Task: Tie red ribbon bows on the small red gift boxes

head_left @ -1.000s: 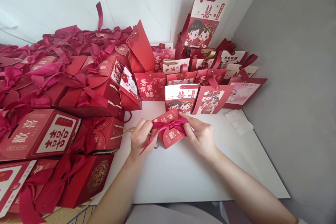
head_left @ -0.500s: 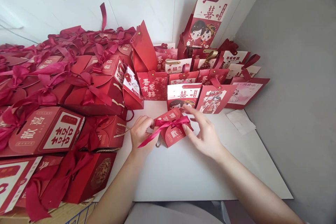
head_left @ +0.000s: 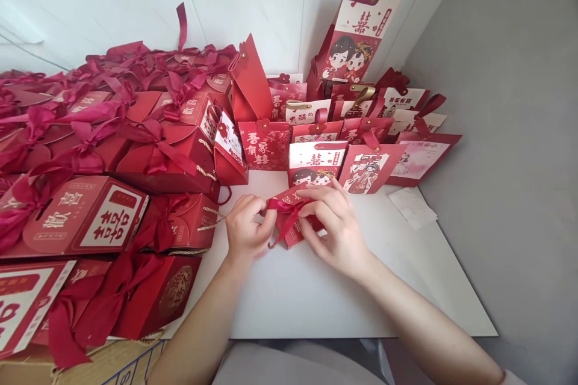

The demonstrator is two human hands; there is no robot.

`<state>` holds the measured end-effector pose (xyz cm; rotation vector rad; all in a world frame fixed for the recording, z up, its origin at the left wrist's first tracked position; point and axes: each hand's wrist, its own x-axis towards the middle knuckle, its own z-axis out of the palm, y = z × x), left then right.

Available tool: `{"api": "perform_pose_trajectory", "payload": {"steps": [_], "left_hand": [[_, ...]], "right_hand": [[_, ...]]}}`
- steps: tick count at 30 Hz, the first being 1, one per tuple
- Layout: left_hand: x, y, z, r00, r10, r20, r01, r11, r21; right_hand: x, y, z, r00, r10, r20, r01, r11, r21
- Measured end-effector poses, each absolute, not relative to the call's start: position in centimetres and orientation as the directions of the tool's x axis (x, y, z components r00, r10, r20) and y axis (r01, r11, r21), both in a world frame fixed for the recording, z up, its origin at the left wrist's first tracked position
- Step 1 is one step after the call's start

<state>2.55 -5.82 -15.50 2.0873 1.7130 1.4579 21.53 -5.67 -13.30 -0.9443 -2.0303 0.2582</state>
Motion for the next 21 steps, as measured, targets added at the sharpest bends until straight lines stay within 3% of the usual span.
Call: {"api": "perform_pose_trajectory", "payload": {"steps": [11, 21], "left_hand": [[3.1, -6.1, -15.5, -0.081, 0.809, 0.582, 0.751, -0.334, 0.569], [3.0, -5.1, -15.6, -0.220, 0.830, 0.512, 0.735, -0.204, 0.647]], "right_hand": [[22.8, -5.7, -14.2, -0.582, 0.462, 0.669, 0.322, 0.887, -0.332], [22.8, -6.0, -14.8, -0.690, 0.348, 0.634, 0.266, 0.937, -0.225]]}}
